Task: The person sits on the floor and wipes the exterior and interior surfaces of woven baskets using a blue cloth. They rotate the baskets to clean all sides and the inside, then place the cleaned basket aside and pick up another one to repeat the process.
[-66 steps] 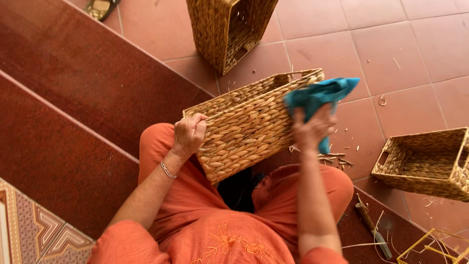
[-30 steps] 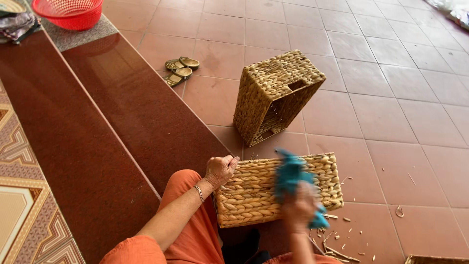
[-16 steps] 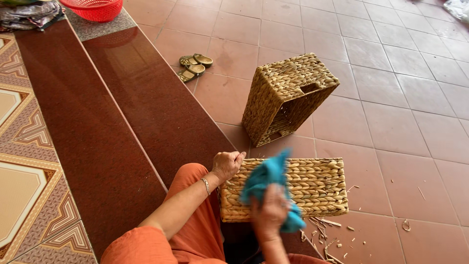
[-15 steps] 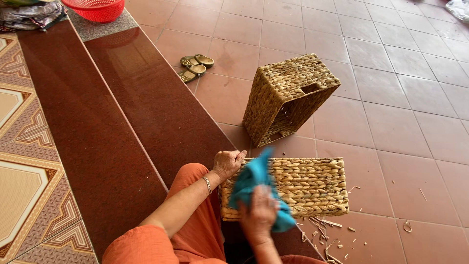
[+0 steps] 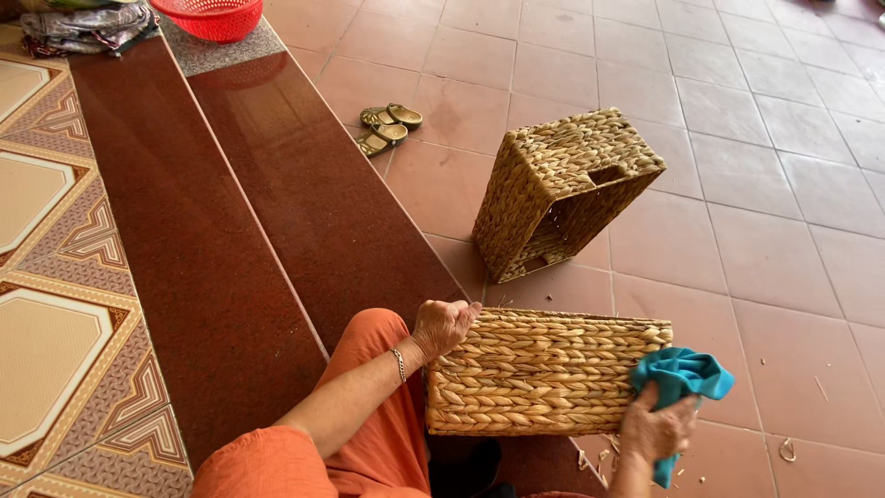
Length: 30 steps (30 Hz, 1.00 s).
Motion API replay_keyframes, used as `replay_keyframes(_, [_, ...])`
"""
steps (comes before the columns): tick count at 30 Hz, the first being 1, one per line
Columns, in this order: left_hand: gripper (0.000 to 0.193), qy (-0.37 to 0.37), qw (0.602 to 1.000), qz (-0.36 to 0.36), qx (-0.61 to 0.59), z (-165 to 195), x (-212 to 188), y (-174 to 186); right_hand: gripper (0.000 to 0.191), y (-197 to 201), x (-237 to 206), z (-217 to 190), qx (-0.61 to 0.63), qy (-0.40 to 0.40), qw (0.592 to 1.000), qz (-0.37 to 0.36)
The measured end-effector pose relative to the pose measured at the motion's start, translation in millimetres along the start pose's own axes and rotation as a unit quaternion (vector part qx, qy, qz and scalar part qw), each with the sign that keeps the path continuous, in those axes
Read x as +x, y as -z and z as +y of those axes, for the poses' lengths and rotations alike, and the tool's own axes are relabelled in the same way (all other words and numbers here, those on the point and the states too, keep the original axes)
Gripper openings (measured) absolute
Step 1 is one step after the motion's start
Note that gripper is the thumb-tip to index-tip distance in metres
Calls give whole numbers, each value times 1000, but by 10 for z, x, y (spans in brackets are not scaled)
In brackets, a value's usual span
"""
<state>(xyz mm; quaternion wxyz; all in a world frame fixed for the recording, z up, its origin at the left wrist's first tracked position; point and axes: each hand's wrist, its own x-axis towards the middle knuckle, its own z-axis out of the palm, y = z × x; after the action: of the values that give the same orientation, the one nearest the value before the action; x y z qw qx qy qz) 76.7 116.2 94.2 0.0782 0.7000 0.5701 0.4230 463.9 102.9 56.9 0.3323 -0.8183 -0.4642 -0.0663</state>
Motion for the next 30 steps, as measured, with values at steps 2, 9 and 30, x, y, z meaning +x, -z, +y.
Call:
replay_keyframes(2, [66, 20, 1000, -16, 7, -47, 37, -14, 81, -77, -258, -337, -54, 109, 991, 46])
replay_keyframes(9, [45, -191, 966, 56, 167, -331, 198, -61, 64, 343, -1878, -1577, 143, 421, 887, -126])
replay_keyframes(30, [72, 71, 994, -56, -67, -211, -370, 23, 57, 529, -2334, -1267, 155, 368, 908, -126])
